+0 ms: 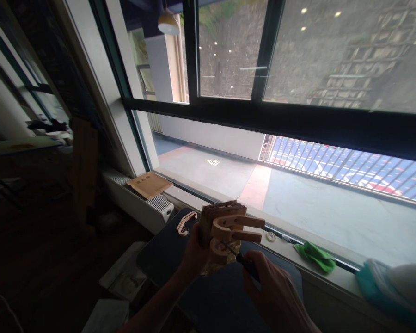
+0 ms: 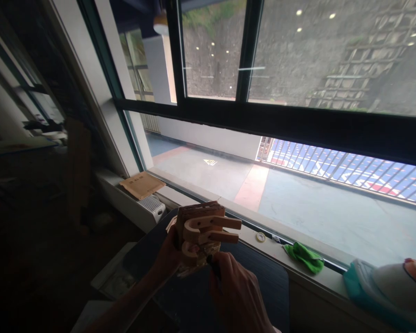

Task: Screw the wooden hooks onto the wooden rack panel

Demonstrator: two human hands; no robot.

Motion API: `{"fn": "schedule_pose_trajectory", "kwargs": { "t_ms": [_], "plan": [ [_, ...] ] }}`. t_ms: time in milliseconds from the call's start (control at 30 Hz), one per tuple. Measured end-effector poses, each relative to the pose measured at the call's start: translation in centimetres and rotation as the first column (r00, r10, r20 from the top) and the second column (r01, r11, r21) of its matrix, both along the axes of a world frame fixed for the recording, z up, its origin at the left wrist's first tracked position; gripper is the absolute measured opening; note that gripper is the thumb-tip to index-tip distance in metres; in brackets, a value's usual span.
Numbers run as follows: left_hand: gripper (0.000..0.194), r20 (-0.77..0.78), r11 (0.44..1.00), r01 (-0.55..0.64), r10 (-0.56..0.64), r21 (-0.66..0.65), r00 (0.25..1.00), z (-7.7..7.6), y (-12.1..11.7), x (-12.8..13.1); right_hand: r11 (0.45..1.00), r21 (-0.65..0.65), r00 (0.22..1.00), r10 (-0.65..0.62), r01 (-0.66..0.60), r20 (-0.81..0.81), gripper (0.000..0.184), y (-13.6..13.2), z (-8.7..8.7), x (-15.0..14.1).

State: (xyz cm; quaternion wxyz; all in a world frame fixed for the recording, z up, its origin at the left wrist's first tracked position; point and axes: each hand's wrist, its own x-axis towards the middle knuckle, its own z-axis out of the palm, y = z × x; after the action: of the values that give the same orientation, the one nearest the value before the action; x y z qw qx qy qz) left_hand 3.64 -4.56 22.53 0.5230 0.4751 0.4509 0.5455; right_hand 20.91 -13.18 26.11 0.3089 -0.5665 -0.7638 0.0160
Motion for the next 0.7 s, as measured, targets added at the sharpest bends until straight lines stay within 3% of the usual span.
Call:
{"fn": "schedule_pose_trajectory", "kwargs": {
  "t_ms": [200, 333, 433, 533, 700],
  "plan": [
    [0.058, -0.016, 0.999, 0.039, -0.039, 0.004, 0.999, -0.7, 0.2, -0.1, 0.995, 0.077, 0.997, 0.071, -0.07, -0.018, 0.018, -0.3, -1.0, 0.2],
    [0.058, -0.015, 0.998, 0.029, -0.028, 0.053, 1.0, -0.5, 0.2, -0.2, 0.999, -0.042, 0.974, -0.031, 0.023, -0.224, 0.018, -0.5, -2.0, 0.0],
    [0.056, 0.017, 0.999, 0.028, -0.029, 0.046, 0.999, -0.3, 0.1, 0.0, 0.992, -0.112, 0.959, -0.081, 0.053, -0.271, 0.019, -0.6, -1.8, -0.4],
    [0.057, 0.031, 1.0, 0.02, -0.02, 0.008, 0.999, 0.1, 0.0, 0.2, 0.996, -0.085, 0.978, -0.043, 0.026, -0.202, 0.027, -0.7, -1.1, -0.5],
    [0.059, 0.02, 1.0, 0.018, -0.018, 0.005, 1.0, 0.1, -0.1, 0.1, 0.987, 0.114, 0.994, 0.105, -0.109, 0.043, 0.027, -0.4, -0.9, 0.1]
  ]
}}
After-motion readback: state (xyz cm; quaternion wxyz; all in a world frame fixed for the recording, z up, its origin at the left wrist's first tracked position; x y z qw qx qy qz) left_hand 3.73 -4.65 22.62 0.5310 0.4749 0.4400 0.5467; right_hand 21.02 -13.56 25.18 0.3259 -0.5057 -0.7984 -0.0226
